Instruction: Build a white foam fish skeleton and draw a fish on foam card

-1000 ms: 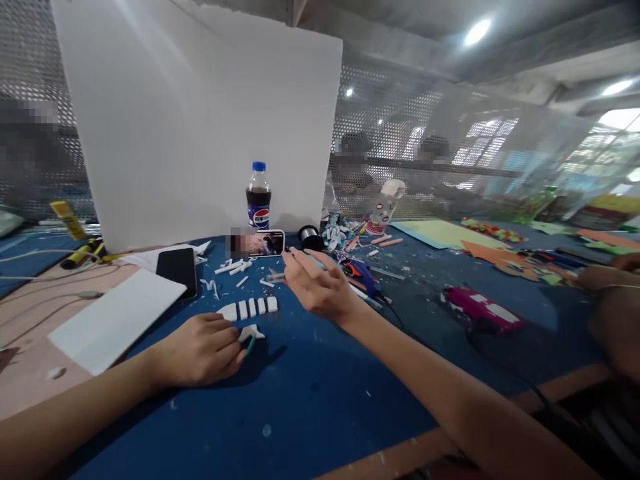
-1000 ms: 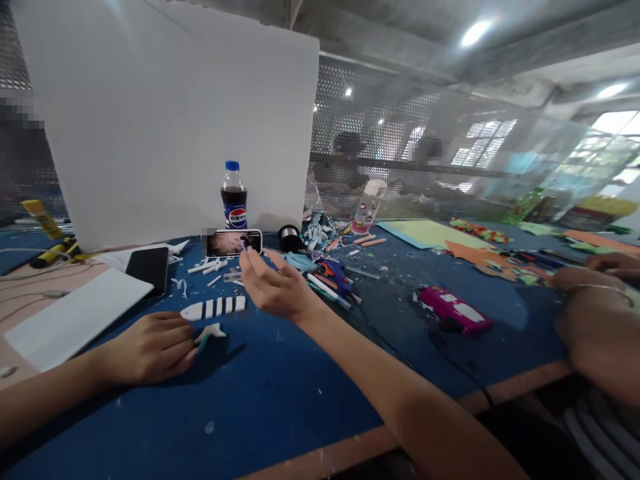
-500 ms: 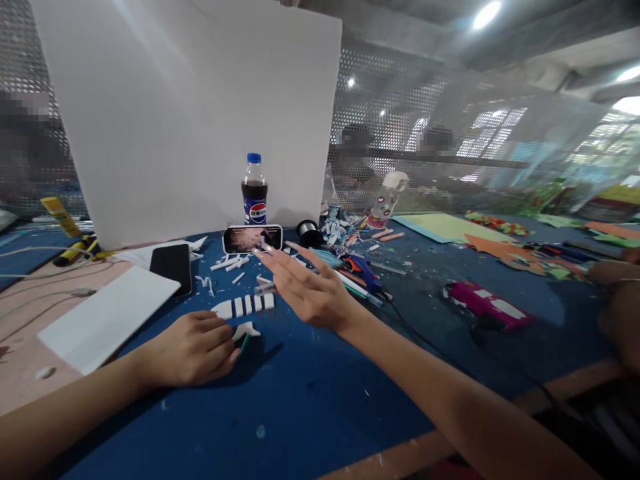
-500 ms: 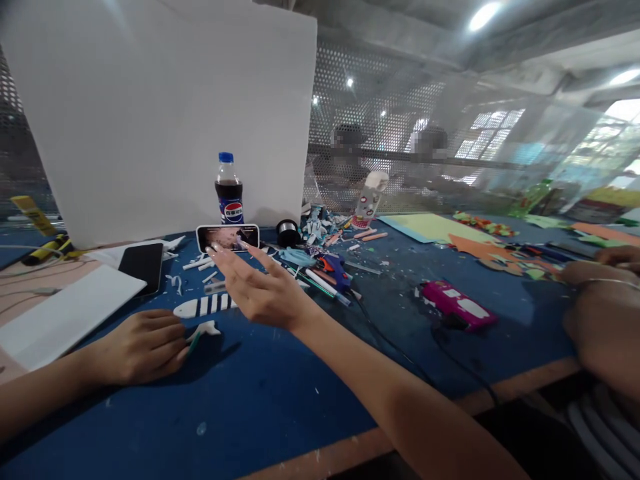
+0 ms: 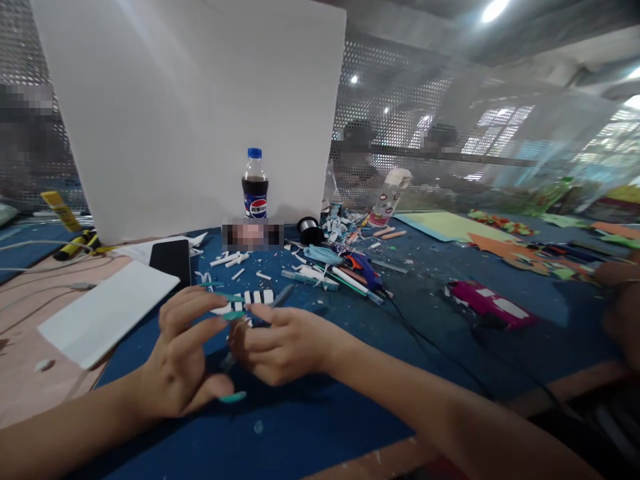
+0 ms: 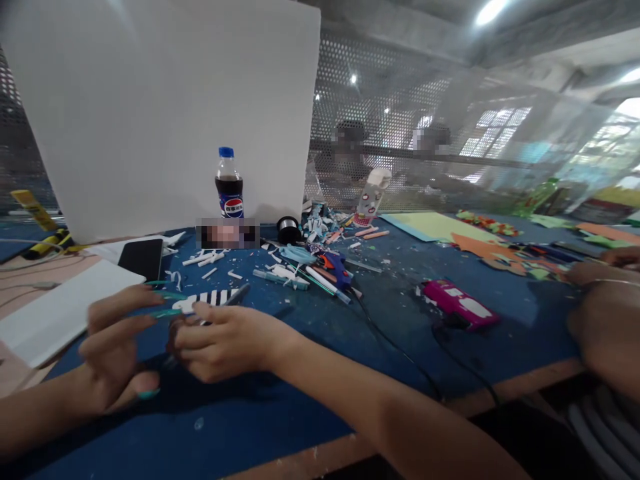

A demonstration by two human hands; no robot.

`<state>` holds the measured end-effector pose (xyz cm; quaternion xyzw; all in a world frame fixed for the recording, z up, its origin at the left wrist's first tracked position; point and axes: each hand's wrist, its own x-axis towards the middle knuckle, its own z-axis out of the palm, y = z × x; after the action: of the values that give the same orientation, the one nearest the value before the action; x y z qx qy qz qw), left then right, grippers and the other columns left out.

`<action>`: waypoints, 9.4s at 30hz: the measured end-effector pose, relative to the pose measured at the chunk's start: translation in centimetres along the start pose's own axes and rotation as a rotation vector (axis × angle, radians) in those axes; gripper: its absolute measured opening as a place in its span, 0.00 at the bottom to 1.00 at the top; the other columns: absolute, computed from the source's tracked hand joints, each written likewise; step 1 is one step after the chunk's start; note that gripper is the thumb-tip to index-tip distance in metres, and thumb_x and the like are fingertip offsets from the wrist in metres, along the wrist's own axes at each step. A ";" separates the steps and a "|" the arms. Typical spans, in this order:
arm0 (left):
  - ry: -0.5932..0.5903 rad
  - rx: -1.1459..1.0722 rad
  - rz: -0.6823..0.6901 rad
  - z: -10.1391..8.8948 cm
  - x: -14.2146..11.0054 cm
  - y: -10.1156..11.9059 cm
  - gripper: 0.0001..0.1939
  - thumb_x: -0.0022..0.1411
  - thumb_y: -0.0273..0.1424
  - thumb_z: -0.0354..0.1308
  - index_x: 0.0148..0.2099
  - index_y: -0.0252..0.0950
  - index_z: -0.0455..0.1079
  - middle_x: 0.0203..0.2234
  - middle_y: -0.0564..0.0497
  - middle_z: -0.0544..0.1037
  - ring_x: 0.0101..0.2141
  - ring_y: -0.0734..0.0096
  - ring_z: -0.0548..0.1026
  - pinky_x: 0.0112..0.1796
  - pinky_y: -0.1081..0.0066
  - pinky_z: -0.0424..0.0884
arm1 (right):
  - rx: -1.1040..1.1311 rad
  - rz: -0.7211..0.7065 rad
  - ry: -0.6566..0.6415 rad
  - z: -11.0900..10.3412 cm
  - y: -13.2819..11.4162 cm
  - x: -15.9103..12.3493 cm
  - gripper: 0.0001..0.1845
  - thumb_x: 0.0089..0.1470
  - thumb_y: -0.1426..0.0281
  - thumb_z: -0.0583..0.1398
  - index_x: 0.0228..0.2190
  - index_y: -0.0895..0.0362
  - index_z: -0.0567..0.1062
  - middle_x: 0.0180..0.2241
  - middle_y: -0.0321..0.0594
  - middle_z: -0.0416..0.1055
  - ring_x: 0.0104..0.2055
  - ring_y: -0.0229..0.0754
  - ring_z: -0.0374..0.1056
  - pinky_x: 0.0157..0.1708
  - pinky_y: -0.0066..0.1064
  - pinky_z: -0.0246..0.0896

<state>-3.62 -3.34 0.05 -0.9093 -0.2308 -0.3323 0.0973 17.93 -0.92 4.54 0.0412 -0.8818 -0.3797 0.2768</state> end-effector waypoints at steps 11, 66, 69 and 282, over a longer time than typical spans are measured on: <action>-0.035 -0.228 -0.236 -2.8 5.1 1.2 0.23 0.70 0.40 0.38 0.28 0.35 0.64 0.24 0.52 0.67 0.26 0.71 0.65 0.27 0.73 0.65 | 0.015 0.086 -0.098 0.4 -0.2 -0.1 0.12 0.58 0.76 0.53 0.32 0.51 0.75 0.39 0.34 0.74 0.49 0.36 0.64 0.56 0.38 0.52; -0.087 -0.719 -0.480 -2.8 6.3 0.2 0.20 0.60 0.43 0.56 0.23 0.34 0.61 0.22 0.56 0.62 0.25 0.75 0.60 0.27 0.74 0.58 | 0.273 0.210 0.008 0.8 0.4 -0.2 0.11 0.61 0.75 0.53 0.32 0.55 0.74 0.41 0.41 0.75 0.51 0.35 0.61 0.59 0.39 0.44; -0.098 -0.652 -0.463 -2.6 6.1 0.2 0.22 0.62 0.40 0.53 0.20 0.34 0.57 0.18 0.57 0.59 0.23 0.76 0.58 0.26 0.74 0.56 | 0.274 0.199 -0.019 0.8 0.1 0.0 0.13 0.60 0.78 0.53 0.27 0.54 0.72 0.34 0.36 0.75 0.46 0.36 0.64 0.58 0.38 0.44; 0.450 -0.358 0.057 -0.1 5.7 -0.1 0.23 0.59 0.21 0.58 0.53 0.45 0.58 0.32 0.56 0.73 0.31 0.73 0.73 0.35 0.67 0.72 | 0.627 0.130 0.057 2.1 -0.5 -2.4 0.17 0.48 0.69 0.55 0.12 0.53 0.60 0.33 0.43 0.74 0.40 0.42 0.68 0.46 0.34 0.64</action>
<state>0.09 -1.26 3.80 -0.8216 -0.1154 -0.5583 -0.0068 18.79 0.72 1.94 0.0788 -0.9484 -0.0697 0.2990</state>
